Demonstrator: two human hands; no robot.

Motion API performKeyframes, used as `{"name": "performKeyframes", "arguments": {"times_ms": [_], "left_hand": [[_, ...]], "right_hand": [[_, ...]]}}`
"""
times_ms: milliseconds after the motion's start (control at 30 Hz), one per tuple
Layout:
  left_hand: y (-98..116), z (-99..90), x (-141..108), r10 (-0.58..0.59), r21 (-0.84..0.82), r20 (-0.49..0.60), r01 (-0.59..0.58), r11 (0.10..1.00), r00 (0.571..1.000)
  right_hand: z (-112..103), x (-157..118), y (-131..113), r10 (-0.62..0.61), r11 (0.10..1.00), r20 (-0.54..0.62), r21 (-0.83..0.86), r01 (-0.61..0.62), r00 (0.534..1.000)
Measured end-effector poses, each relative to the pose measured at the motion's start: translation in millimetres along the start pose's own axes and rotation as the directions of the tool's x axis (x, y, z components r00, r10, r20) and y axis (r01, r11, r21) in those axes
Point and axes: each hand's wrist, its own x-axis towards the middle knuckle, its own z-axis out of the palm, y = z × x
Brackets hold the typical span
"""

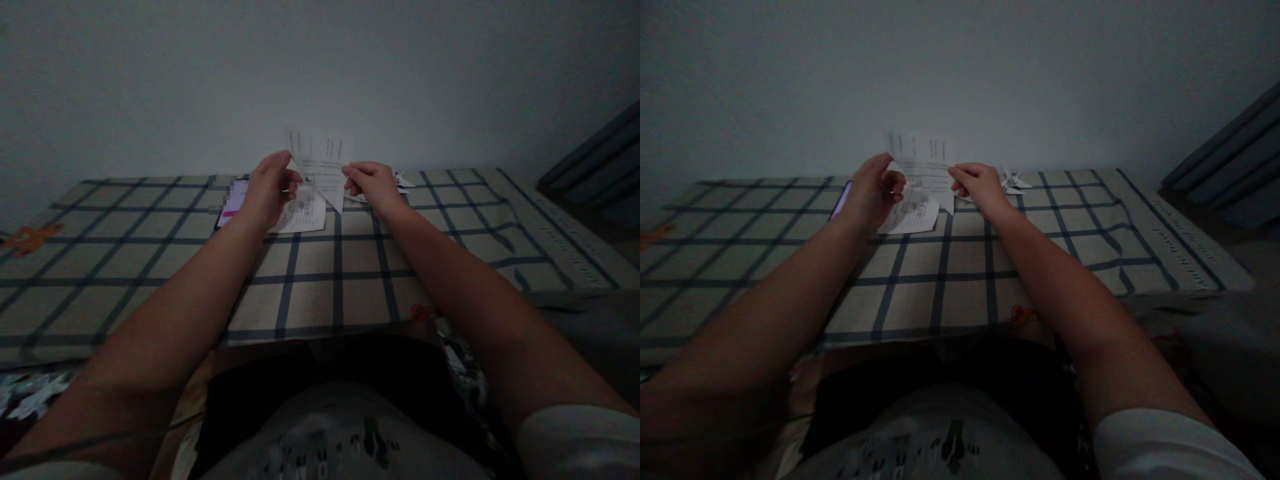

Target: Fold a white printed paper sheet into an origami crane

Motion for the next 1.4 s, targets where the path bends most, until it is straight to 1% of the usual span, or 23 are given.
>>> {"name": "performKeyframes", "arguments": {"times_ms": [100, 200, 300, 467, 600, 733, 833, 900, 967, 1100, 1167, 1267, 1400], "left_hand": [[8.7, 2.2, -5.3, -0.041, -0.034, 0.036, 0.042, 0.999, 0.998], [12.6, 2.3, -7.7, -0.054, -0.063, 0.074, 0.059, 0.996, 0.996], [13.2, 1.4, -9.2, -0.034, -0.083, 0.1, 0.042, 0.996, 0.994], [14.5, -0.5, -12.2, 0.02, -0.08, 0.102, -0.012, 0.997, 0.995], [13.4, -2.3, -10.9, 0.033, -0.135, 0.076, -0.022, 0.991, 0.997], [7.9, -2.5, -6.6, 0.039, -0.212, 0.074, -0.022, 0.977, 0.997], [5.5, -1.7, -5.0, 0.01, -0.173, 0.042, -0.002, 0.985, 0.999], [5.8, -1.5, -5.2, -0.012, -0.139, 0.039, 0.018, 0.99, 0.999], [6.9, -1.7, -6.2, -0.022, -0.128, 0.057, 0.03, 0.991, 0.998], [9.3, -1.8, -10.1, -0.031, -0.108, 0.144, 0.047, 0.993, 0.989], [9.8, -0.6, -12.6, -0.026, -0.09, 0.165, 0.041, 0.995, 0.986], [8.4, 2.2, -15.4, 0.005, -0.055, 0.175, 0.005, 0.998, 0.985], [1.9, 4.1, -15.1, 0.083, 0.05, 0.194, -0.095, 0.994, 0.977]], "right_hand": [[1.0, -0.7, -2.1, -0.028, 0.999, 0.001, 0.022, 0.028, 1.0], [1.6, -1.8, -4.6, -0.041, 0.998, -0.002, 0.043, 0.041, 0.999], [1.7, -1.1, -5.8, -0.029, 0.999, -0.006, 0.045, 0.029, 1.0], [3.8, 2.5, -3.1, -0.035, 0.995, -0.004, 0.09, 0.035, 0.999], [5.1, 0.2, -2.1, -0.055, 0.99, 0.05, 0.133, 0.048, 0.997], [6.8, -5.4, -5.0, -0.036, 0.989, 0.136, 0.15, 0.015, 0.99], [8.1, -8.2, -8.1, -0.034, 0.985, 0.19, 0.171, 0.001, 0.981], [8.5, -8.7, -9.5, -0.035, 0.984, 0.203, 0.177, -0.001, 0.978], [8.3, -7.8, -9.8, -0.024, 0.987, 0.178, 0.162, -0.006, 0.984], [6.1, -3.7, -8.3, 0.013, 0.989, 0.083, 0.147, -0.025, 0.996], [4.6, -1.9, -7.4, 0.019, 0.988, 0.054, 0.152, -0.027, 0.998], [2.3, 0.0, -5.8, 0.03, 0.986, 0.034, 0.161, -0.035, 0.999], [-0.6, 1.8, -2.2, 0.03, 0.979, 0.049, 0.198, -0.039, 0.998]]}}
